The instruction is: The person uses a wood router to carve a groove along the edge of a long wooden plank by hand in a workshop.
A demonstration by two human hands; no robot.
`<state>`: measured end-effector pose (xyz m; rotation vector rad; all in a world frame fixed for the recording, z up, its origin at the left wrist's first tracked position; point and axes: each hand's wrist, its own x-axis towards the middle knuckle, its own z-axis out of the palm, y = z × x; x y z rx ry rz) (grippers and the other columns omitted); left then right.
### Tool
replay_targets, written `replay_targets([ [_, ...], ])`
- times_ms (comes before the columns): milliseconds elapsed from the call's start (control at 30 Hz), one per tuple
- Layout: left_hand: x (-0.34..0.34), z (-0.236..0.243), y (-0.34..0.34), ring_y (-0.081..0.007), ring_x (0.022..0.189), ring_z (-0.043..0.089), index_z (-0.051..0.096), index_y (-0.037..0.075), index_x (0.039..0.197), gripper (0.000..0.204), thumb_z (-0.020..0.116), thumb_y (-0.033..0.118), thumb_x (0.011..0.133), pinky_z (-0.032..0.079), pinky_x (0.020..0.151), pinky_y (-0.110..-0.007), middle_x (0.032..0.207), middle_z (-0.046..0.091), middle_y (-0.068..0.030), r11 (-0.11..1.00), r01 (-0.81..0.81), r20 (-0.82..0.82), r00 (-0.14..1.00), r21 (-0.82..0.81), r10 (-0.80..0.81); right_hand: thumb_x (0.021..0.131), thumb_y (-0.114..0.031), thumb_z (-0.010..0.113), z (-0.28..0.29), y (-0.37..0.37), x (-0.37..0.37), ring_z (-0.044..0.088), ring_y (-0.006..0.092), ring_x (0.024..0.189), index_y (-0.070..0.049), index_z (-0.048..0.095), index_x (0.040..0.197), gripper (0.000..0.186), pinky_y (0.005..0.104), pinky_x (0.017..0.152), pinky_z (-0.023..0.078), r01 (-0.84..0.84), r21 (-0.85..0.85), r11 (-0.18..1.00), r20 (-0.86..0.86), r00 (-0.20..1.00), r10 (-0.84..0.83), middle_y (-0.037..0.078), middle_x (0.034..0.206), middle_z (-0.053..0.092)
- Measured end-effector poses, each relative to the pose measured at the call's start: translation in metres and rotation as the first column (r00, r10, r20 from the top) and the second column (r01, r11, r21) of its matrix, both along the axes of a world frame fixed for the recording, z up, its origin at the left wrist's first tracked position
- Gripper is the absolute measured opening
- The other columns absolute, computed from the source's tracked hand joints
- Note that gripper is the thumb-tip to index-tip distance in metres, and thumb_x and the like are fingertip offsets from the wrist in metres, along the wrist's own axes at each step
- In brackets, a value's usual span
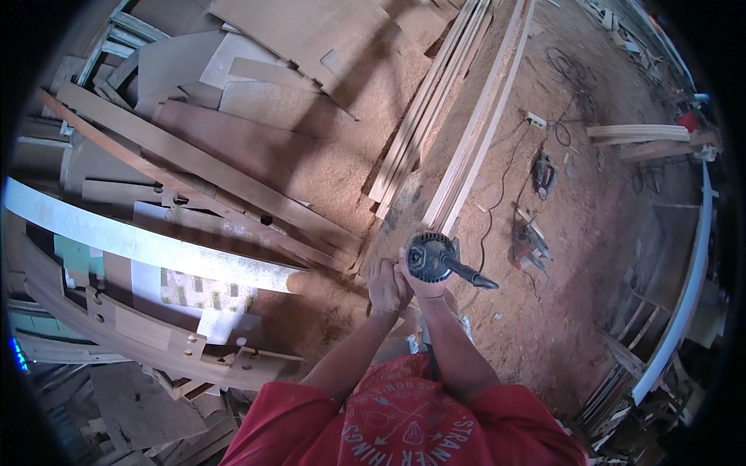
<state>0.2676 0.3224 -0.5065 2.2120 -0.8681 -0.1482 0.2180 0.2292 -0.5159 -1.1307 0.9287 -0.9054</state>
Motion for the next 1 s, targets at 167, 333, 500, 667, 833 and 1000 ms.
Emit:
replay_targets([
  [167, 0.005, 0.000, 0.008, -0.0459, 0.098, 0.059, 0.062, 0.001, 0.103, 0.020, 0.054, 0.019, 0.103, 0.045, 0.091, -0.056, 0.101, 0.062, -0.0244, 0.991, 0.133, 0.114, 0.985, 0.000, -0.133, 0.081, -0.038, 0.091, -0.015, -0.021, 0.000, 0.059, 0.0288, 0.133, -0.004, 0.052, 0.145, 0.082, 0.0447, 0.120, 0.038, -0.152, -0.273, 0.950, -0.269, 0.960, 0.076, 0.011, 0.133, 0.065],
  [333, 0.006, -0.006, 0.014, -0.0467, 0.096, 0.058, 0.058, -0.002, 0.105, 0.021, 0.054, 0.019, 0.104, 0.045, 0.088, -0.057, 0.100, 0.059, -0.0259, 0.993, 0.098, 0.019, 0.995, 0.062, -0.099, 0.091, -0.050, 0.071, 0.001, -0.049, 0.025, 0.070, 0.0301, 0.109, -0.009, 0.067, 0.127, 0.054, 0.0478, 0.098, 0.056, 0.008, 0.073, 0.997, 0.082, 0.996, -0.014, 0.011, 0.119, 0.073],
  [500, 0.003, 0.002, 0.004, -0.0463, 0.094, 0.058, 0.058, -0.001, 0.103, 0.020, 0.055, 0.018, 0.104, 0.044, 0.086, -0.057, 0.097, 0.059, -0.0252, 0.998, 0.070, -0.058, 0.996, -0.007, -0.070, 0.094, -0.067, 0.058, 0.008, -0.079, 0.031, 0.071, 0.0344, 0.109, -0.012, 0.071, 0.123, 0.064, 0.0568, 0.093, 0.059, 0.129, -0.043, 0.991, -0.061, 0.989, -0.132, 0.011, 0.121, 0.074],
  [667, 0.004, 0.010, 0.006, -0.0453, 0.093, 0.060, 0.061, 0.001, 0.102, 0.016, 0.054, 0.015, 0.105, 0.046, 0.085, -0.056, 0.097, 0.060, -0.0232, 0.999, 0.037, -0.044, 0.998, -0.039, -0.039, 0.080, -0.020, 0.092, 0.061, -0.101, 0.046, 0.074, 0.0227, 0.104, -0.001, 0.063, 0.127, 0.058, 0.0394, 0.096, 0.060, 0.038, -0.319, 0.947, -0.169, 0.981, -0.096, 0.008, 0.113, 0.074],
  [833, 0.005, 0.011, 0.004, -0.0448, 0.095, 0.060, 0.060, 0.002, 0.103, 0.014, 0.055, 0.015, 0.102, 0.046, 0.085, -0.056, 0.098, 0.062, -0.0226, 0.996, 0.036, -0.026, 0.999, -0.079, -0.039, 0.075, -0.012, 0.097, 0.071, -0.144, 0.060, 0.074, 0.0155, 0.099, 0.001, 0.072, 0.120, 0.052, 0.0326, 0.091, 0.060, 0.067, -0.492, 0.868, -0.280, 0.932, -0.230, 0.006, 0.107, 0.078],
  [1000, 0.003, 0.015, -0.001, -0.0455, 0.100, 0.061, 0.061, 0.000, 0.104, 0.020, 0.059, 0.020, 0.098, 0.047, 0.091, -0.056, 0.101, 0.062, -0.0228, 1.000, 0.004, -0.095, 0.995, 0.004, -0.003, 0.074, -0.019, 0.100, 0.053, -0.196, 0.069, 0.075, 0.0186, 0.098, 0.002, 0.072, 0.120, 0.057, 0.0354, 0.094, 0.059, 0.170, -0.430, 0.887, -0.117, 0.963, -0.241, 0.010, 0.110, 0.079],
])
